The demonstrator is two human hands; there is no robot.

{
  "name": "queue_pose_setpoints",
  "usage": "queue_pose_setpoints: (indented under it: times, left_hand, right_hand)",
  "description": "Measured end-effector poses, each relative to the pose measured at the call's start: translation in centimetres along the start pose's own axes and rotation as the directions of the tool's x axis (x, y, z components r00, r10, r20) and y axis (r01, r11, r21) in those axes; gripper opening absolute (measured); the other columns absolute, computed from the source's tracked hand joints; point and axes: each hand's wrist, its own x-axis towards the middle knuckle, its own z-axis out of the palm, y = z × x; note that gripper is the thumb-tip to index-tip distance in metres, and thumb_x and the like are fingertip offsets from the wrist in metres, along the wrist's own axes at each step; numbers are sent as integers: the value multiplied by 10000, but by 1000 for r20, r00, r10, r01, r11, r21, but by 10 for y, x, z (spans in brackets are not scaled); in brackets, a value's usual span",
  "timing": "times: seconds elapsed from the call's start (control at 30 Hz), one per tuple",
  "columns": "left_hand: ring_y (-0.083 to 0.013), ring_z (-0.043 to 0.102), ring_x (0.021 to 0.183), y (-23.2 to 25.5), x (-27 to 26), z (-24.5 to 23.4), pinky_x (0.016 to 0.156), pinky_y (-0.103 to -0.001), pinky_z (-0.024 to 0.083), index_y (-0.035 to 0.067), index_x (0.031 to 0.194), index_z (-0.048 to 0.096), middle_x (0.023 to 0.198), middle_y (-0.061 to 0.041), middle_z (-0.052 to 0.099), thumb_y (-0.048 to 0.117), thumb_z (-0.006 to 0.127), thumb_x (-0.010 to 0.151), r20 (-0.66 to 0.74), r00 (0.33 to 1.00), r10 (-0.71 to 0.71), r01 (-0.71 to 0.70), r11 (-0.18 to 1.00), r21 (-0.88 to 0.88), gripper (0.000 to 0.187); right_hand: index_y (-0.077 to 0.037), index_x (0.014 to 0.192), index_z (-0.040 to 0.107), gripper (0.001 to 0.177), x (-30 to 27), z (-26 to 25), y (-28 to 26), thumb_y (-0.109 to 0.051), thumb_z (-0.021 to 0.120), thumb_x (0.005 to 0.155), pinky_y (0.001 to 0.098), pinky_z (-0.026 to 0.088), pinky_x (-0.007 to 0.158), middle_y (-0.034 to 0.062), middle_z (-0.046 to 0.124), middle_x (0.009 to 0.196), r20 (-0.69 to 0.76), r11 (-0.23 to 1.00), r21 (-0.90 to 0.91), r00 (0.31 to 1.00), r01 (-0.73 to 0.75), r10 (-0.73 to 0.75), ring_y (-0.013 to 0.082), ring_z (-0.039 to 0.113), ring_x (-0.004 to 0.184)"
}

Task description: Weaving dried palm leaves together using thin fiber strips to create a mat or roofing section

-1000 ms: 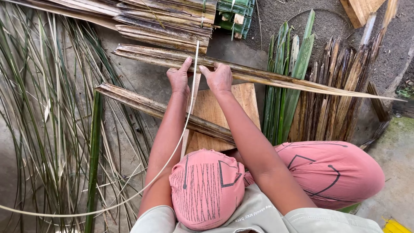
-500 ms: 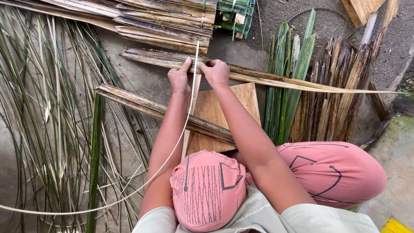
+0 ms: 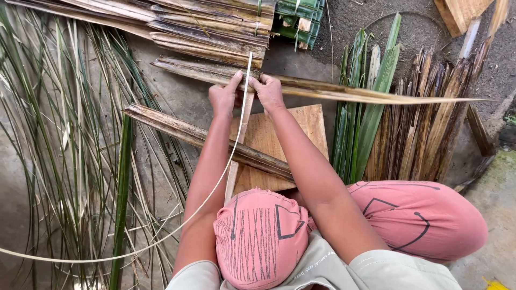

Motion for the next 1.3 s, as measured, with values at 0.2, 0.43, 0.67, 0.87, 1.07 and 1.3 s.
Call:
queue_pose_setpoints:
  times: [0.2,0.43,0.67,0.87,1.07,1.3]
  left_hand:
    - [-341,757,998,56,-83,-14,866,-563,621,64,1288,607,1150,-173,724,767,616,830,553,799,-234,385,907,-172,839]
    - [-365,728,1086,22,-59,-24,918,-580,609,101,1282,674,1232,-154,724,660,654,879,818,561,-125,520,823,-230,690]
    - [-302,767,951,40,-62,-80,872,-403,631,-52,1132,716,1028,-182,754,99,622,828,828,556,-75,284,953,-104,352]
    - [-396,774,834,38,-55,-42,748,-531,667,-82,1040,655,899,-266,734,119,652,952,820,558,-129,352,931,-94,219]
    - [-377,777,858,62,-45,-25,772,-504,671,2,1063,655,926,-204,737,67,660,917,717,696,-27,369,870,-326,159]
    - [-355,782,885,93,-47,-34,801,-472,676,100,1089,657,958,-133,742,6,669,876,537,843,42,331,746,-578,233]
  right_hand:
    - [-63,959,774,185,-13,-11,-12,-185,857,847,262,545,792,20,731,881,79,973,227,997,-43,26,106,624,836]
    - [-113,862,794,166,-23,-9,-25,-232,882,786,291,565,635,51,718,726,-71,998,64,997,8,-3,134,669,698]
    - [-238,851,815,154,-57,-7,-74,-352,845,753,273,587,629,-15,743,668,-111,981,-189,991,47,-69,110,734,684]
    - [-176,878,803,165,-101,-6,-122,-305,831,778,296,574,649,32,733,674,-131,988,-106,983,114,-127,82,658,682]
    - [-189,877,799,124,-120,-14,-135,-283,830,802,278,576,668,15,738,690,-136,983,-69,975,168,-176,57,655,710]
    - [-3,1030,776,178,-142,-24,-164,-77,749,870,191,501,602,4,753,799,-25,929,-19,929,370,-370,50,586,647]
